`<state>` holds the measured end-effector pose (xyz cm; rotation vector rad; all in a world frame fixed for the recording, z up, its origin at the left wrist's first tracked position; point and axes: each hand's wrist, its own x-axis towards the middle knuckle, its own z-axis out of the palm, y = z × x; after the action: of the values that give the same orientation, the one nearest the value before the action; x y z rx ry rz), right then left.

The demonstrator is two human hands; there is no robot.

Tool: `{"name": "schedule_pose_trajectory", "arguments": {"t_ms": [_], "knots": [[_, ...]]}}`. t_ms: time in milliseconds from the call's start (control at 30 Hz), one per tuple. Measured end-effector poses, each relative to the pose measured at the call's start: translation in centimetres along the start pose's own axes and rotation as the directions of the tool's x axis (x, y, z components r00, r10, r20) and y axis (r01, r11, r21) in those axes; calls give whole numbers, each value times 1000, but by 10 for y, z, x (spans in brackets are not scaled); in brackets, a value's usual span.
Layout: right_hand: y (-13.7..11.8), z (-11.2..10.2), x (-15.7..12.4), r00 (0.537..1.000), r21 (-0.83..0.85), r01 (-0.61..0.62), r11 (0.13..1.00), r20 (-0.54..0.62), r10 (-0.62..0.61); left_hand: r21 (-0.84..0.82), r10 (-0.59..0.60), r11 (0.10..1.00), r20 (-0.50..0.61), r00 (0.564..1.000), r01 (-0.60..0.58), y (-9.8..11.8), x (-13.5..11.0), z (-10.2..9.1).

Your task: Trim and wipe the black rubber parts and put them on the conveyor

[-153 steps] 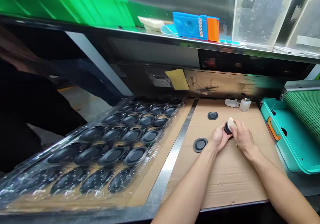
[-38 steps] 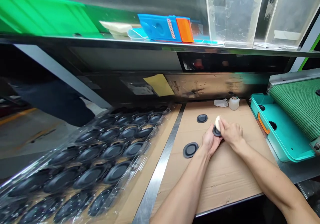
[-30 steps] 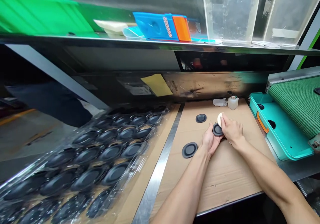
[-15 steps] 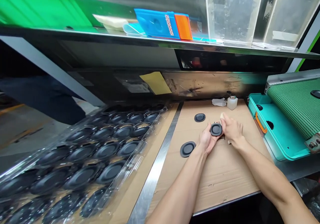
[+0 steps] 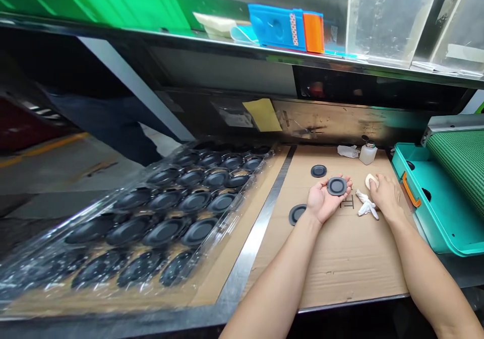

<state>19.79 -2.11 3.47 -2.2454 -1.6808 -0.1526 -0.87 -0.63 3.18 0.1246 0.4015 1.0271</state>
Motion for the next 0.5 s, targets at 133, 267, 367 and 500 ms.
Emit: {"name": "schedule_pose_trajectory", "arguments": {"t_ms": [133,267,367,500], "knots": [[-10,-14,-10,993,-26,117,993,-23,-118,-2,21,1000,36,999,-21,5,-1,1],[-17,-21,-20,929,66,234,970,281,-243,-20,43,999,58,997,-42,9,-2,0],[-23,-18,-22,895,232,362,903,184,-406,5,83,996,46,995,-84,10,0,-1],[-34,-10,-25,870,448,467,762,-79,-487,66,107,992,26,994,-108,0,4,-2]]}}
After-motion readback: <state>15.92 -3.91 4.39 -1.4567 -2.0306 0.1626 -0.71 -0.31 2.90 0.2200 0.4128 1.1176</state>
